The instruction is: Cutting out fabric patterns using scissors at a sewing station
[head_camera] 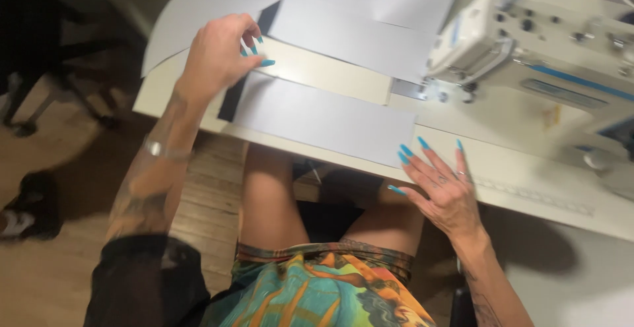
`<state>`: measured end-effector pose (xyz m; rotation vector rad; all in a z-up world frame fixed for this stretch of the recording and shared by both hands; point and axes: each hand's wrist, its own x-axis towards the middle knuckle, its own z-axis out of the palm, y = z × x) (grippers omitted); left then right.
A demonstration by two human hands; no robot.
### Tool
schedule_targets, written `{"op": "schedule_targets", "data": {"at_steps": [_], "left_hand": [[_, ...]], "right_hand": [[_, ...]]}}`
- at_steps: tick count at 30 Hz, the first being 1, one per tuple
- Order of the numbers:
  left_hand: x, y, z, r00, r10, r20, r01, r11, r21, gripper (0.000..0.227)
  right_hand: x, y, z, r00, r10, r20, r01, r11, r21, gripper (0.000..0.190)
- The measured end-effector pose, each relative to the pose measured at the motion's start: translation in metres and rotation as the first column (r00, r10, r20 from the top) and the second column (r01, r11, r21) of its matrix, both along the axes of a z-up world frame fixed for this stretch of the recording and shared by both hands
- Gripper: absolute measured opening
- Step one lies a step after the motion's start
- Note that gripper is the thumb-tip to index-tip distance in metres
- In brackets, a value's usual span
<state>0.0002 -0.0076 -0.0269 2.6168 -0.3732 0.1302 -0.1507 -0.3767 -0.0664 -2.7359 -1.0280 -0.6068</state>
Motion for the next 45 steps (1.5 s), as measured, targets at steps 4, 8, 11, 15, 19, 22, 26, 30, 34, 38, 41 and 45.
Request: {"op": "schedule_targets", "data": {"at_steps": [4, 8, 11, 15, 19, 22, 26, 30, 34, 38, 41, 45], "left_hand": [[-0.037, -0.052, -0.001, 0.945, -0.316, 0.080, 0.324, 0.939, -0.114, 0.049], [-0.054, -0.062, -0.009, 0.791, -0.612, 0.009, 0.603, 0.782, 0.157, 0.058], [-0.048, -0.042, -0.029, 0.818, -0.569, -0.086, 0.572, 0.788, 0.229, 0.083], [-0.040, -0.015, -0.033, 0.893, -0.410, -0.187, 0.445, 0.867, 0.223, 0.113], [-0.037, 0.007, -0.020, 0.912, -0.338, -0.232, 0.379, 0.911, 0.164, 0.128], [-0.034, 0.020, -0.017, 0.937, -0.273, -0.219, 0.302, 0.946, 0.116, 0.132], [-0.032, 0.025, -0.017, 0.946, -0.252, -0.205, 0.282, 0.950, 0.132, 0.130], [-0.029, 0.029, -0.017, 0.944, -0.263, -0.200, 0.292, 0.948, 0.126, 0.121], [-0.030, 0.028, -0.013, 0.943, -0.265, -0.199, 0.289, 0.952, 0.103, 0.115], [-0.035, 0.026, -0.001, 0.940, -0.261, -0.221, 0.286, 0.954, 0.091, 0.112], [-0.035, 0.027, 0.003, 0.935, -0.255, -0.247, 0.282, 0.956, 0.080, 0.114], [-0.033, 0.034, 0.002, 0.936, -0.230, -0.267, 0.267, 0.957, 0.114, 0.117]], "right_hand": [[-0.001, 0.001, -0.010, 0.991, -0.133, 0.001, 0.132, 0.986, 0.106, 0.033], [-0.003, -0.003, -0.013, 0.991, -0.129, -0.028, 0.132, 0.984, 0.119, 0.036], [-0.002, 0.000, -0.012, 0.991, -0.118, -0.056, 0.126, 0.978, 0.165, 0.036], [-0.002, 0.003, -0.008, 0.994, -0.105, -0.018, 0.107, 0.982, 0.156, 0.033], [-0.002, 0.000, -0.012, 0.996, -0.091, -0.024, 0.093, 0.985, 0.144, 0.034], [-0.001, -0.001, -0.015, 0.996, -0.081, -0.028, 0.084, 0.984, 0.157, 0.035], [-0.004, -0.003, -0.016, 0.984, -0.122, -0.131, 0.140, 0.981, 0.135, 0.037], [-0.004, -0.003, -0.015, 0.981, -0.128, -0.146, 0.148, 0.980, 0.132, 0.038], [-0.004, -0.004, -0.016, 0.978, -0.140, -0.157, 0.160, 0.979, 0.123, 0.039], [-0.004, -0.004, -0.017, 0.975, -0.147, -0.166, 0.167, 0.979, 0.120, 0.039], [-0.005, -0.003, -0.015, 0.976, -0.149, -0.159, 0.168, 0.979, 0.113, 0.039], [-0.005, -0.002, -0.014, 0.974, -0.147, -0.170, 0.168, 0.978, 0.120, 0.039]]}}
